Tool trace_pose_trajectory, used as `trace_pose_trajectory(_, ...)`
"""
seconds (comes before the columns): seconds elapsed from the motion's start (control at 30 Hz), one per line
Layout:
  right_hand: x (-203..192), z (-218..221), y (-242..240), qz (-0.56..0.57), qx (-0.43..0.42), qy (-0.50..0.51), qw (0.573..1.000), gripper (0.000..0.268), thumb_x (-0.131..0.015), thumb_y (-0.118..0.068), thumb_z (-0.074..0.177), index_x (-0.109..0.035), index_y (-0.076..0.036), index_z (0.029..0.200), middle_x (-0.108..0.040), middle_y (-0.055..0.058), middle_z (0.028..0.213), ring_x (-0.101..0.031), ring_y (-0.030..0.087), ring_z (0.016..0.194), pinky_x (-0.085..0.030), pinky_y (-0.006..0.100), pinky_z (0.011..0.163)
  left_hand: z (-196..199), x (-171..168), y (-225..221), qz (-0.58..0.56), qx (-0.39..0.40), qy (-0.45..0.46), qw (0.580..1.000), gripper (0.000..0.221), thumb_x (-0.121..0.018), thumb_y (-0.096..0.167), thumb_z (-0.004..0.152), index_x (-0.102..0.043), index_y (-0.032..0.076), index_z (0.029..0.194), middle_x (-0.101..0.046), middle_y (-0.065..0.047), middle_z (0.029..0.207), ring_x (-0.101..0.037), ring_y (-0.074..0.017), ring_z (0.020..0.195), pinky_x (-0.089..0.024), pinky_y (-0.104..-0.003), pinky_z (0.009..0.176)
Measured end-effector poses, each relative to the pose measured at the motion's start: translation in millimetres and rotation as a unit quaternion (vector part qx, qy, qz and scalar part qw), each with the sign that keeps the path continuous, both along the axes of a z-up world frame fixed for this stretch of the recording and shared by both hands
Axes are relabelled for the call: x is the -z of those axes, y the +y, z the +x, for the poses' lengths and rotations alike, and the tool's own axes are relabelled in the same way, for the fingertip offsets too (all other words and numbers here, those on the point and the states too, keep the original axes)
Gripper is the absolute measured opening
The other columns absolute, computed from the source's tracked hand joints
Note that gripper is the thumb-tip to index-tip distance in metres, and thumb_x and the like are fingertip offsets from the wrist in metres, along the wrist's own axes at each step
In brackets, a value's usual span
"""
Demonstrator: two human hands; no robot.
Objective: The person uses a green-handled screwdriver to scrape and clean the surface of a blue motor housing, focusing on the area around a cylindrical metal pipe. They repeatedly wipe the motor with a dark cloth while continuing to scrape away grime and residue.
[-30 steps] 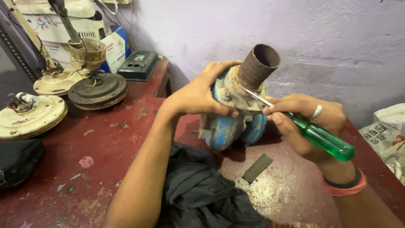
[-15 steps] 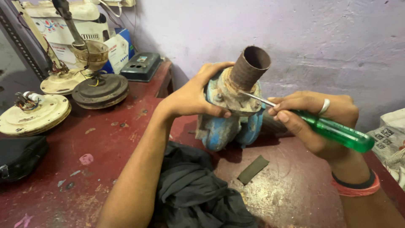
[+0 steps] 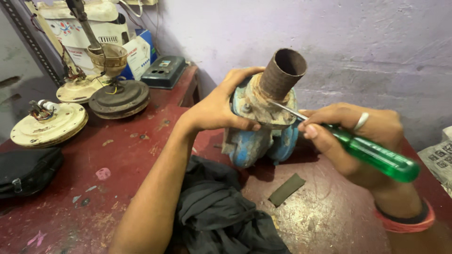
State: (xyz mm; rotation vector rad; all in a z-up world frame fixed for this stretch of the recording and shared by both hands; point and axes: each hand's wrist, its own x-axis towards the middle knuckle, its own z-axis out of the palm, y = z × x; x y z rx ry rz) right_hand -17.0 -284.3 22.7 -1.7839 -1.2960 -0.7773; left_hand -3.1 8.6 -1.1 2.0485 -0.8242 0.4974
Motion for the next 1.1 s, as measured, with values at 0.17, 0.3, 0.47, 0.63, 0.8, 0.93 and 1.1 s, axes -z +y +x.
trace_pose_trajectory(0.17,2.5,-6.4,0.6,-0.005,0.047,-0.004,0.999,0.007,-0.073,-0.008,0.091,-0.075,-0.002,0.092,-0.078,0.011,0.088,-0.068,0.009,0.061,-0.049,0.021,0.051,1.5,1.0,-1.7,-0.004,0.005,0.012,1.000,0.108,-0.094,0.027,0.066,-0.041,0.014,0.158,-0.046,-0.014,0.150,-0.043,-0.0311,0.148,-0.034,-0.043,0.127)
trace_pose_trajectory(0.3,4.5,-4.1,7.9,0.006,0.024,-0.045,0.999,0.007,-0.073,-0.008,0.094,-0.074,-0.002,0.095,-0.077,0.011,0.090,-0.070,0.009,0.066,-0.053,0.022,0.059,0.9,1.1,-0.5,-0.002,0.002,0.005,1.000,0.107,-0.094,0.028,0.067,-0.040,0.014,0.159,-0.046,-0.013,0.151,-0.043,-0.0316,0.149,-0.034,-0.043,0.127)
trace_pose_trajectory(0.47,1.6,-11.8,8.6,-0.010,0.000,-0.026,1.000,0.005,-0.071,-0.006,0.093,-0.073,-0.002,0.092,-0.076,0.011,0.088,-0.074,0.012,0.069,-0.057,0.023,0.061,1.9,1.9,-3.4,-0.012,-0.002,0.024,1.000,0.108,-0.093,0.028,0.065,-0.041,0.015,0.158,-0.045,-0.014,0.151,-0.043,-0.0320,0.148,-0.035,-0.044,0.126)
trace_pose_trajectory(0.63,4.7,-19.2,16.0,0.012,-0.010,-0.033,0.999,0.005,-0.068,-0.003,0.091,-0.072,0.000,0.092,-0.077,0.014,0.095,-0.075,0.015,0.075,-0.058,0.025,0.065,0.8,3.0,-2.5,-0.014,-0.001,0.015,1.000,0.108,-0.094,0.028,0.065,-0.042,0.015,0.159,-0.045,-0.014,0.152,-0.044,-0.0322,0.148,-0.035,-0.044,0.127)
trace_pose_trajectory(0.8,4.4,-15.7,12.1,-0.022,0.002,-0.072,0.997,0.012,-0.067,-0.005,0.084,-0.070,0.002,0.094,-0.073,0.017,0.090,-0.072,0.019,0.076,-0.056,0.028,0.065,0.9,2.9,-2.5,-0.017,0.001,0.010,1.000,0.107,-0.094,0.027,0.066,-0.042,0.015,0.158,-0.045,-0.014,0.151,-0.043,-0.0317,0.148,-0.035,-0.044,0.127)
trace_pose_trajectory(0.93,1.3,-16.7,5.9,-0.069,0.068,0.002,0.995,0.012,-0.073,-0.009,0.087,-0.078,-0.003,0.096,-0.075,0.008,0.073,-0.066,0.012,0.058,-0.051,0.027,0.051,-1.8,0.2,-2.5,-0.001,-0.003,-0.006,1.000,0.105,-0.094,0.026,0.067,-0.042,0.015,0.158,-0.047,-0.013,0.150,-0.046,-0.0312,0.147,-0.037,-0.043,0.126)
trace_pose_trajectory(1.1,2.0,-21.7,10.3,-0.053,0.018,-0.041,0.998,0.010,-0.073,-0.007,0.085,-0.074,-0.003,0.094,-0.074,0.008,0.078,-0.070,0.010,0.059,-0.051,0.025,0.052,-8.4,-3.6,-2.0,0.044,-0.053,-0.034,0.997,0.107,-0.096,0.029,0.066,-0.042,0.015,0.156,-0.048,-0.014,0.151,-0.051,-0.0322,0.142,-0.042,-0.041,0.120)
